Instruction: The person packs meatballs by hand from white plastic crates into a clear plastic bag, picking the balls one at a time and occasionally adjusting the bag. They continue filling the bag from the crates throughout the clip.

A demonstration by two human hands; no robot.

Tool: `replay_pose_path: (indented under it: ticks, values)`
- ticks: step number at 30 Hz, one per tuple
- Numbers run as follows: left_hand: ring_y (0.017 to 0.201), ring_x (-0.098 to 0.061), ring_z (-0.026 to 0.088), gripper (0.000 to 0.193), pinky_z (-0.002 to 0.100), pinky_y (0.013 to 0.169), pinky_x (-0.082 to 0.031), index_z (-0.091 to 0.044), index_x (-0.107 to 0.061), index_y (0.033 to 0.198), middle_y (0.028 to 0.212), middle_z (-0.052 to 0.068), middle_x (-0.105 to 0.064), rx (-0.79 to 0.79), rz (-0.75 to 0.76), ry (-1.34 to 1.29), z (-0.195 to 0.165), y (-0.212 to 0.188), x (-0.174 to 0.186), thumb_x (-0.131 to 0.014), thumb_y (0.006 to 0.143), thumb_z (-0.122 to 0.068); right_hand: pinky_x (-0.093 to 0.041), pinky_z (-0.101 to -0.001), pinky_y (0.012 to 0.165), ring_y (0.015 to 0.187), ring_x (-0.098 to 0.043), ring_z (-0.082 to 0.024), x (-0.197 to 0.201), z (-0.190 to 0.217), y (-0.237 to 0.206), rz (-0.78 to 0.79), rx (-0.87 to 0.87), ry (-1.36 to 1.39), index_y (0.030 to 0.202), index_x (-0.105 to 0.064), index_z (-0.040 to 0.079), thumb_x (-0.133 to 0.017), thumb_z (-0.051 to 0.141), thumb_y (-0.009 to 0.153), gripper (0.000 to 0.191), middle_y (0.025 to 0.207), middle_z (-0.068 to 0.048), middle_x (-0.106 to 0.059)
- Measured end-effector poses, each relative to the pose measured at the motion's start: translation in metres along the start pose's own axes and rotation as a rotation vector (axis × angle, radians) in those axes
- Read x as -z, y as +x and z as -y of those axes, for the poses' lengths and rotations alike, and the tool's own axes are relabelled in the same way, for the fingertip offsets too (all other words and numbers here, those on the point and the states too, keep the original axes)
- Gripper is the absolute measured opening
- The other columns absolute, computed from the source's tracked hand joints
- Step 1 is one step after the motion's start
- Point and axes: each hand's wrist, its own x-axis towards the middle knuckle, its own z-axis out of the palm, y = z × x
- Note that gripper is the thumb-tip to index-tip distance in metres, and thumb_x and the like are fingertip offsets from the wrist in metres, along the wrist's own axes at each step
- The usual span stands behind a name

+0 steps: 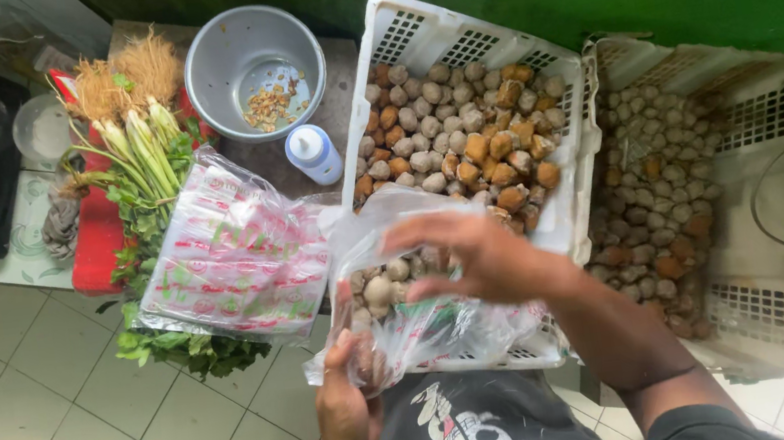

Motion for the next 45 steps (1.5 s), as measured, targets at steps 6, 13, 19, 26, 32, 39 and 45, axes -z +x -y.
replay_pose_path:
  ticks: [6,13,19,26,32,39,45]
  values:
    - [0.055,-0.032,0.006,0.067,0.024,0.050,-0.027,-0.014,-0.033,0.166,0.067,-0.004,-0.035,-0.125,0.322,0.055,-0.007,-0.003,0.008,-0.052,0.102,-0.024,-0.056,-0.0456,0.090,0.107,-0.068,-0.033,0.067,-0.152,0.061,-0.485,-0.490,-0.425,0.125,-0.069,0.009,-0.073,0.020,0.093,0.034,0.118,-0.020,-0.071]
    - [0.059,-0.033,0.007,0.067,0.024,0.053,-0.028,-0.014,-0.033,0.163,0.073,-0.004,-0.038,-0.099,0.237,0.094,-0.003,0.004,0.000,-0.049,0.099,-0.024,-0.055,-0.0506,0.083,0.101,-0.068,-0.035,0.047,-0.220,0.047,-0.382,-0.596,-0.580,0.115,-0.065,0.012,-0.074,0.028,0.095,0.026,0.110,-0.016,-0.070]
    - [0.061,-0.034,0.008,0.066,0.025,0.055,-0.030,-0.018,-0.033,0.163,0.072,-0.004,-0.037,-0.018,0.252,0.094,-0.009,0.001,-0.019,-0.049,0.099,-0.024,-0.053,-0.0286,0.081,0.095,-0.062,-0.011,0.061,-0.095,0.019,-0.326,-0.282,0.498,0.112,-0.063,0.009,-0.077,0.022,0.095,0.026,0.104,-0.004,-0.066]
    - [0.063,-0.036,0.008,0.068,0.026,0.057,-0.033,-0.015,-0.036,0.162,0.074,-0.003,-0.040,-0.040,0.116,0.088,-0.027,-0.003,-0.020,-0.049,0.096,-0.025,-0.054,-0.0274,0.076,0.089,-0.065,-0.012,0.003,-0.036,0.029,-0.211,-0.099,0.248,0.110,-0.075,0.008,-0.081,0.027,0.089,0.029,0.104,-0.004,-0.072]
    - [0.057,-0.032,0.009,0.068,0.027,0.053,-0.027,-0.014,-0.036,0.161,0.070,-0.003,-0.036,-0.068,0.161,0.055,-0.023,-0.002,-0.005,-0.050,0.096,-0.025,-0.055,-0.0452,0.082,0.093,-0.069,-0.034,0.061,-0.187,0.090,-0.579,-0.510,-0.360,0.128,-0.062,0.006,-0.077,0.024,0.086,0.048,0.123,-0.016,-0.066]
    - [0.051,-0.028,0.005,0.068,0.023,0.048,-0.021,-0.015,-0.036,0.163,0.065,-0.005,-0.029,-0.069,0.157,0.086,-0.025,0.004,0.003,-0.047,0.096,-0.026,-0.053,-0.0515,0.084,0.104,-0.066,-0.042,0.040,-0.218,0.088,-0.491,-0.545,-0.531,0.124,-0.063,0.008,-0.074,0.022,0.092,0.036,0.115,-0.019,-0.068]
    - [0.055,-0.032,0.005,0.071,0.024,0.050,-0.024,-0.016,-0.033,0.163,0.070,-0.004,-0.034,-0.062,0.150,0.134,-0.033,-0.001,-0.005,-0.048,0.095,-0.026,-0.056,-0.0297,0.090,0.100,-0.069,-0.011,0.053,-0.092,0.074,-0.534,-0.191,0.273,0.117,-0.063,0.008,-0.064,0.023,0.108,0.017,0.104,-0.006,-0.071]
